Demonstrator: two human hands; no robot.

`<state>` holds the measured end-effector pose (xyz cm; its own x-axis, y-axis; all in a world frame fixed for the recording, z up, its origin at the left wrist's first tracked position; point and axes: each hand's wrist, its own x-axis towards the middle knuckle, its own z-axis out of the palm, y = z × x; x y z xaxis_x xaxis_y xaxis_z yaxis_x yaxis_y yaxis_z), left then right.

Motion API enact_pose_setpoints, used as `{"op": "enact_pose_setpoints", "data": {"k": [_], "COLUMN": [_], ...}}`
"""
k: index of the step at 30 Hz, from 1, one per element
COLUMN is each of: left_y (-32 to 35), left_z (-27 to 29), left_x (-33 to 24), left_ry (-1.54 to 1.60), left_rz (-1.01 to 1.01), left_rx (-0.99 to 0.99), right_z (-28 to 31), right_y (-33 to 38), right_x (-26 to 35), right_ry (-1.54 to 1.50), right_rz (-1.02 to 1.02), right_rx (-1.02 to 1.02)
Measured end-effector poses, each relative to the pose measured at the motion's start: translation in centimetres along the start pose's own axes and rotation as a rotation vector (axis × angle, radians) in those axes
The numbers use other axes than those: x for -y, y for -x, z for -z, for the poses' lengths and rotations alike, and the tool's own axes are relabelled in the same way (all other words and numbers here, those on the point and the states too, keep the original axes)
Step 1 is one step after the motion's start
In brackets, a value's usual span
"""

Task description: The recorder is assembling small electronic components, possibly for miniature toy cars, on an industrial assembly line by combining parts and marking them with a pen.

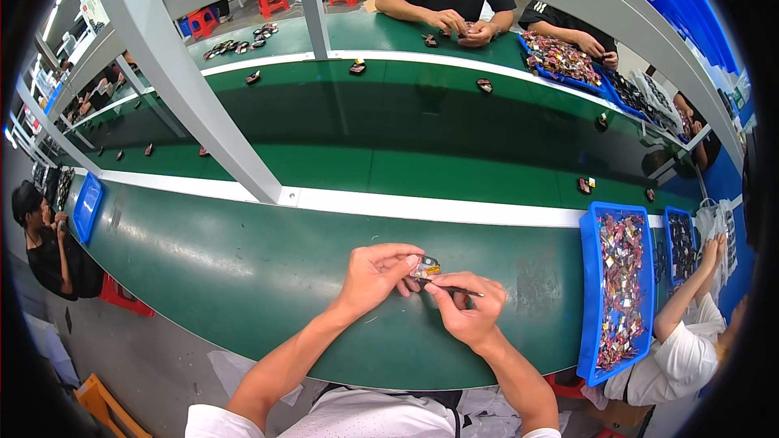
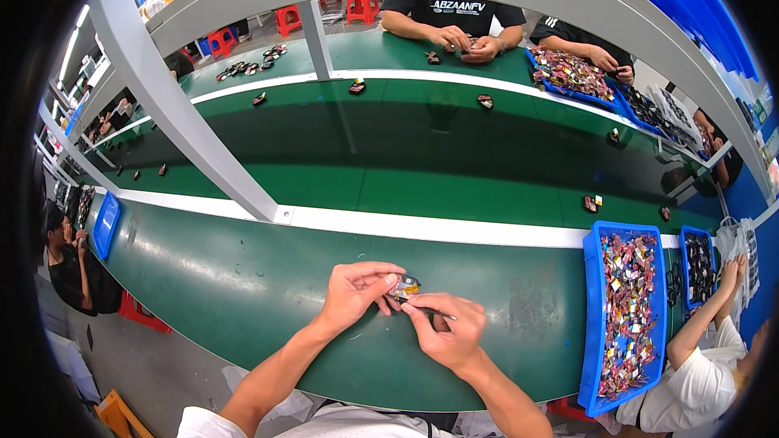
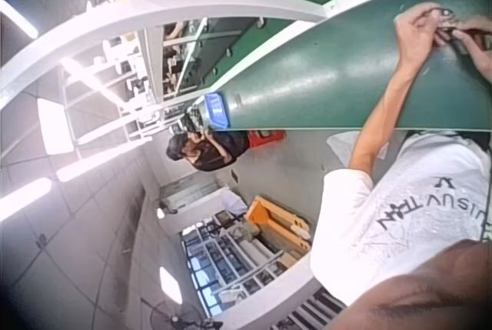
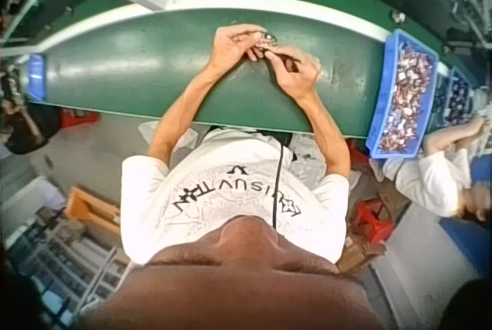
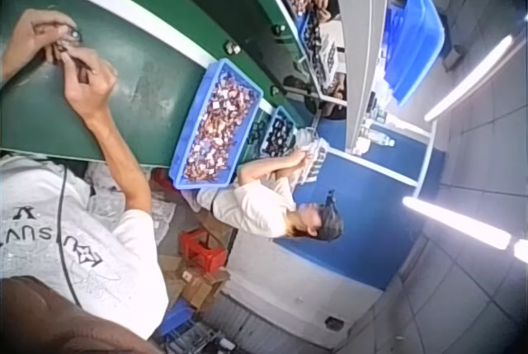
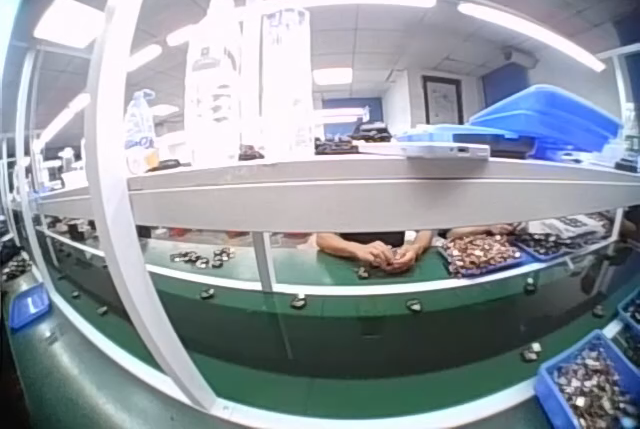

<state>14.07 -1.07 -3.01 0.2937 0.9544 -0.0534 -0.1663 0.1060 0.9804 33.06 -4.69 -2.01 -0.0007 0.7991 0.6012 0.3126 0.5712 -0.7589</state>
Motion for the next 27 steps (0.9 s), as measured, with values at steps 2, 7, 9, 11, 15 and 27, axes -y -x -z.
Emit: {"op": "enact_pose_setpoints", "data": {"k": [2, 7, 9, 11, 15, 27], "left_y": [0.0, -0.1, -0.2, -0.2, 0.1, 0.1], "left_z": [0.0, -0.2, -0.2, -0.1, 0.5, 0.0], "left_x": [0.1, -0.2, -0.1, 0.0, -0.2, -0.4], "left_ry": [0.01, 0.023, 0.025, 0.028, 0.001, -0.216], "left_rz": [0.007, 0.041, 0.046, 0.072, 0.101, 0.168], "left_rx": [0.001, -0.001, -0.004, -0.012, -0.031, -0.03], "right_z": [0.1, -0.2, -0.2, -0.2, -0.7, -1.1], "right_y": [-0.1, -0.2, -0.1, -0.2, -0.1, 0.3], "right_x": [0.0, -0.4, -0.5, -0.3, -0.3, -0.5], "right_ry": [0.021, 0.029, 0.033, 0.079, 0.068, 0.106], "right_rz": [0.048, 0.147, 0.183, 0.195, 0.211, 0.177], "right_rx": [0.007, 0.008, -0.005, 0.023, 0.041, 0.033]}}
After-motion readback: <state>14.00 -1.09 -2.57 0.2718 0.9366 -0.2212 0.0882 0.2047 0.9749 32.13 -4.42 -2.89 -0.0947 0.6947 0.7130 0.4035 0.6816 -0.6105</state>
